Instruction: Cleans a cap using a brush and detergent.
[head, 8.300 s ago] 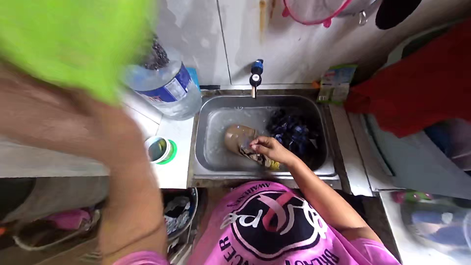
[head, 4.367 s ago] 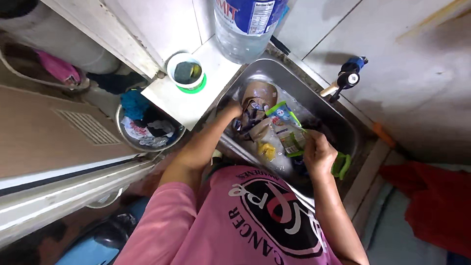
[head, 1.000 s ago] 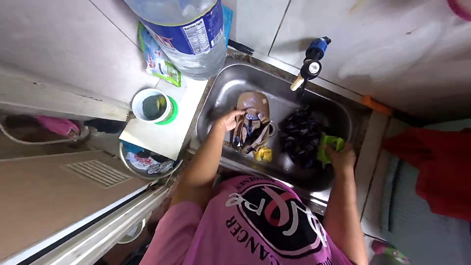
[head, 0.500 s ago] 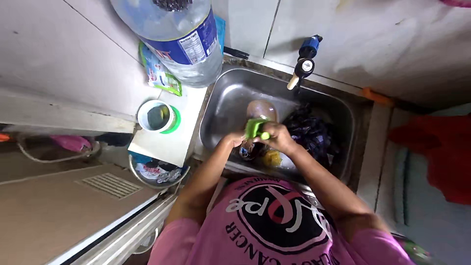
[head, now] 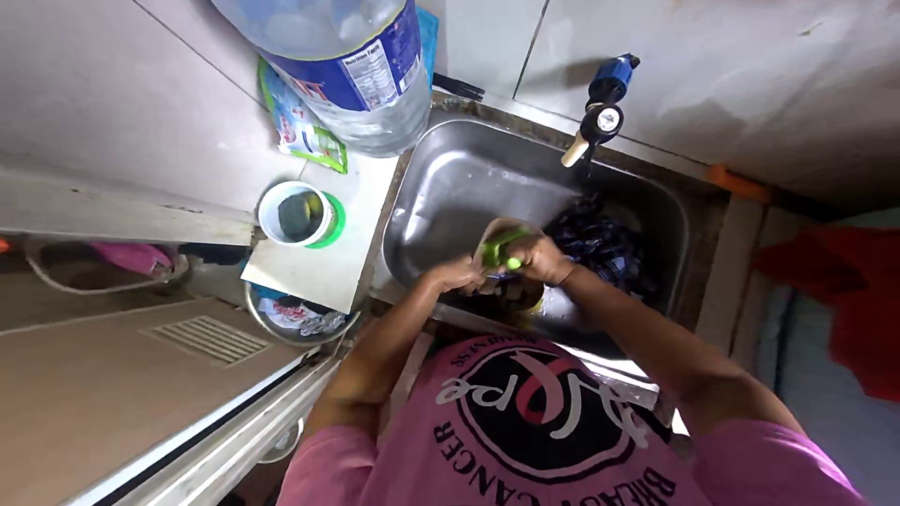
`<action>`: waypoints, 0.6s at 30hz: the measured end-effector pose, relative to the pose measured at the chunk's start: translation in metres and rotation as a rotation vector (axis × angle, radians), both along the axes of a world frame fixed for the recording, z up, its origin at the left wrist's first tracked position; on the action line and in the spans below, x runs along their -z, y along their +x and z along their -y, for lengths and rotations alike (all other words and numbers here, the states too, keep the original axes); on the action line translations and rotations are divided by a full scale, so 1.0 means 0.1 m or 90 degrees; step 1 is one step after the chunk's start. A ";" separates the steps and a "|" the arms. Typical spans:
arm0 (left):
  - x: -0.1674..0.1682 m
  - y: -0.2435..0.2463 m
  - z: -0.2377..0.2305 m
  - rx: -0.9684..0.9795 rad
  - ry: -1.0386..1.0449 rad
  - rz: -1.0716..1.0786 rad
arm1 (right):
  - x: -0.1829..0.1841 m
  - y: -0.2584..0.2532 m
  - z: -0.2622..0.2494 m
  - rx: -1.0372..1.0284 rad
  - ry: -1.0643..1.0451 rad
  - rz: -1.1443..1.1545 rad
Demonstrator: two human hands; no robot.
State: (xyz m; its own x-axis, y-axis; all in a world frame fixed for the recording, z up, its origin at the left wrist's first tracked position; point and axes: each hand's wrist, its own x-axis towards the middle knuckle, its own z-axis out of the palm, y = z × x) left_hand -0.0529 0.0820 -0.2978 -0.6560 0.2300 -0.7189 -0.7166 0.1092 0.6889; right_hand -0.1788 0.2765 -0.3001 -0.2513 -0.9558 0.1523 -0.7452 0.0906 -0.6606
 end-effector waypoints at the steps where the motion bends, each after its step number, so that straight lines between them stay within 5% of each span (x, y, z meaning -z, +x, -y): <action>1: -0.02 0.02 -0.03 0.010 -0.016 0.023 | 0.07 -0.10 -0.09 0.026 0.029 0.000; 4: -0.03 0.01 -0.10 0.019 -0.025 0.033 | 0.21 -0.13 -0.14 0.084 0.055 -0.040; 9: -0.03 0.05 0.02 0.000 0.021 -0.043 | -0.05 0.41 0.14 0.094 -0.090 0.063; 14: -0.06 0.11 -0.14 -0.042 -0.006 0.038 | 0.27 -0.01 -0.19 0.189 0.004 0.002; 18: -0.17 0.02 -0.11 -0.042 -0.036 0.000 | -0.04 0.37 0.09 0.196 -0.078 0.074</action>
State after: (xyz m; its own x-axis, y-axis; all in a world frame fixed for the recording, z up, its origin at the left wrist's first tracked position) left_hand -0.0507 0.0930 -0.2806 -0.6688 0.1460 -0.7290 -0.7231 0.1002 0.6835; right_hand -0.1423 0.2671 -0.2963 -0.5476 -0.8086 0.2153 -0.6146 0.2141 -0.7592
